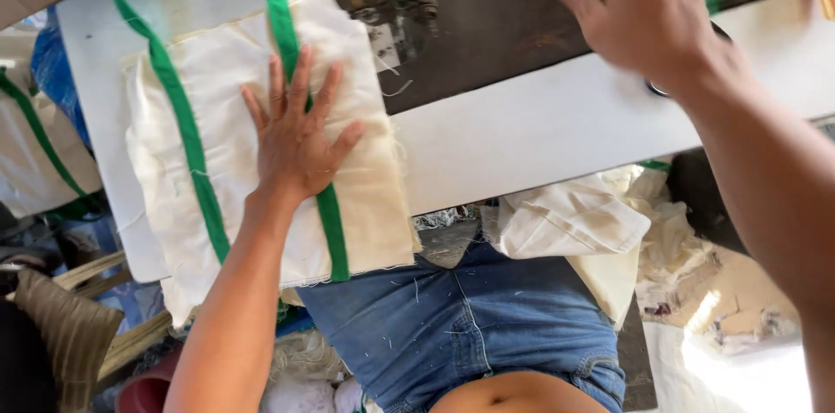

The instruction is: The person is using an industrial sewing machine to assemble white fabric bags with green straps, involving fabric alignment, folding, and sewing.

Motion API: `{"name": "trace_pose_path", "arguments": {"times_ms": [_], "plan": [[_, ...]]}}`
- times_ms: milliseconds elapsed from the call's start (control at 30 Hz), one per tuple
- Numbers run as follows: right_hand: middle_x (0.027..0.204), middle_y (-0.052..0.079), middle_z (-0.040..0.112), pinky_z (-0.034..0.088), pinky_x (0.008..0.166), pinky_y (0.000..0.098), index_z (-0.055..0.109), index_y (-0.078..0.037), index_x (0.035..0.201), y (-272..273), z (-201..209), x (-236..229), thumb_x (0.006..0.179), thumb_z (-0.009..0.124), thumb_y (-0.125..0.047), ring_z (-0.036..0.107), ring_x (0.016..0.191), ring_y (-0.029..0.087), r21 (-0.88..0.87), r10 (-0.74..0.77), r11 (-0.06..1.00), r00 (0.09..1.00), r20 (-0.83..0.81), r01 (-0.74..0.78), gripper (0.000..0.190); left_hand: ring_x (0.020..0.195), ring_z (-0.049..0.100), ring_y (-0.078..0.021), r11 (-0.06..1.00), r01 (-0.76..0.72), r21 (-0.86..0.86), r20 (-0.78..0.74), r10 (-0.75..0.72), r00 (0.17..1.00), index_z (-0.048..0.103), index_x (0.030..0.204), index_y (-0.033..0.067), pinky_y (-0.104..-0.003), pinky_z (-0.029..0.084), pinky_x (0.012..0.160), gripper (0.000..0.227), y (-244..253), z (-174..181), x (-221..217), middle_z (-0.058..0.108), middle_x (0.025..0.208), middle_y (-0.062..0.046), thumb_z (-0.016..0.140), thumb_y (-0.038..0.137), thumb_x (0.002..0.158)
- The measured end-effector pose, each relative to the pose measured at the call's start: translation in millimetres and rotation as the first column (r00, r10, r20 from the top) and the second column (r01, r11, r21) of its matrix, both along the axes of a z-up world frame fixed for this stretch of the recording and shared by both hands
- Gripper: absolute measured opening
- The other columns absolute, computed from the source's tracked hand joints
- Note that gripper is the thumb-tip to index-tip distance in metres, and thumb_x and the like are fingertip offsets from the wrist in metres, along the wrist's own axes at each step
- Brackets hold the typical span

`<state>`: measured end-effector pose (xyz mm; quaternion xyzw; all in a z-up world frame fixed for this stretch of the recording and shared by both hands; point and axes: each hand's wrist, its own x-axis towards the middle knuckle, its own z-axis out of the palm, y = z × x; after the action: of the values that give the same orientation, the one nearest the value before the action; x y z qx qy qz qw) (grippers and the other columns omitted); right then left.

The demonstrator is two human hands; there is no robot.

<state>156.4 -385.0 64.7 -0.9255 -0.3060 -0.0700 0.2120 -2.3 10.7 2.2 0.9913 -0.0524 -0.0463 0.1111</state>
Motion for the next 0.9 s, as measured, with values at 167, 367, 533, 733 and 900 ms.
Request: {"name": "trace_pose_path", "arguments": {"times_ms": [167,367,533,733,900], "plan": [[0.105,0.031,0.072,0.056,0.079,0.0425,0.075,0.022,0.119,-126,7,-117,0.116,0.068,0.02,0.066,0.09,0.035,0.354,-0.078,0.935,0.979,0.19,0.006,0.008,0.156,0.008,-0.0501,0.995,0.051,-0.089,-0.039,-0.055,0.998,0.03,0.166,0.0179,-0.08,-0.001,0.111,0.083,0,9,9,0.019,0.173,-0.019,0.05,0.061,0.098],[0.104,0.021,0.064,0.059,0.084,0.0368,0.062,0.009,0.119,-266,-123,-258,0.114,0.063,0.013,0.065,0.094,0.03,0.482,-0.673,0.537,0.696,-0.249,0.692,0.007,0.15,0.041,-0.0608,0.904,0.424,-0.055,0.385,-0.373,0.844,0.063,0.143,-0.0294,-0.073,0.037,0.124,0.069,-88,49,-16,0.051,0.154,-0.043,0.064,0.032,0.112],[0.112,0.015,0.07,0.056,0.09,0.0407,0.068,-0.003,0.116,-284,-246,-337,0.106,0.063,-0.016,0.066,0.102,0.027,-0.133,-0.664,0.32,0.122,-0.737,0.938,0.017,0.15,0.038,-0.0568,0.802,0.582,-0.138,0.268,-0.535,0.801,0.06,0.14,-0.011,-0.074,0.037,0.125,0.065,-198,50,-14,0.048,0.154,-0.036,0.071,0.04,0.101],[0.147,0.019,0.054,0.042,0.115,0.0493,0.06,-0.003,0.138,-273,-359,-380,0.104,0.057,-0.028,0.057,0.131,0.036,-0.512,-0.484,0.475,-0.273,-0.831,0.715,0.042,0.148,0.033,-0.0608,0.772,0.629,-0.085,0.275,-0.589,0.76,0.058,0.14,-0.0137,-0.08,0.037,0.122,0.074,-239,30,2,0.045,0.152,-0.039,0.066,0.05,0.103],[0.157,0.019,0.045,0.02,0.123,0.0546,0.043,-0.01,0.155,-281,-446,-398,0.098,0.053,-0.019,0.018,0.152,0.041,-0.528,-0.504,0.561,-0.243,-0.829,0.638,0.058,0.145,0.036,-0.0627,0.776,0.63,-0.024,0.303,-0.595,0.744,0.052,0.145,-0.015,-0.079,0.036,0.118,0.077,-240,25,5,0.046,0.149,-0.044,0.064,0.051,0.107]]}}
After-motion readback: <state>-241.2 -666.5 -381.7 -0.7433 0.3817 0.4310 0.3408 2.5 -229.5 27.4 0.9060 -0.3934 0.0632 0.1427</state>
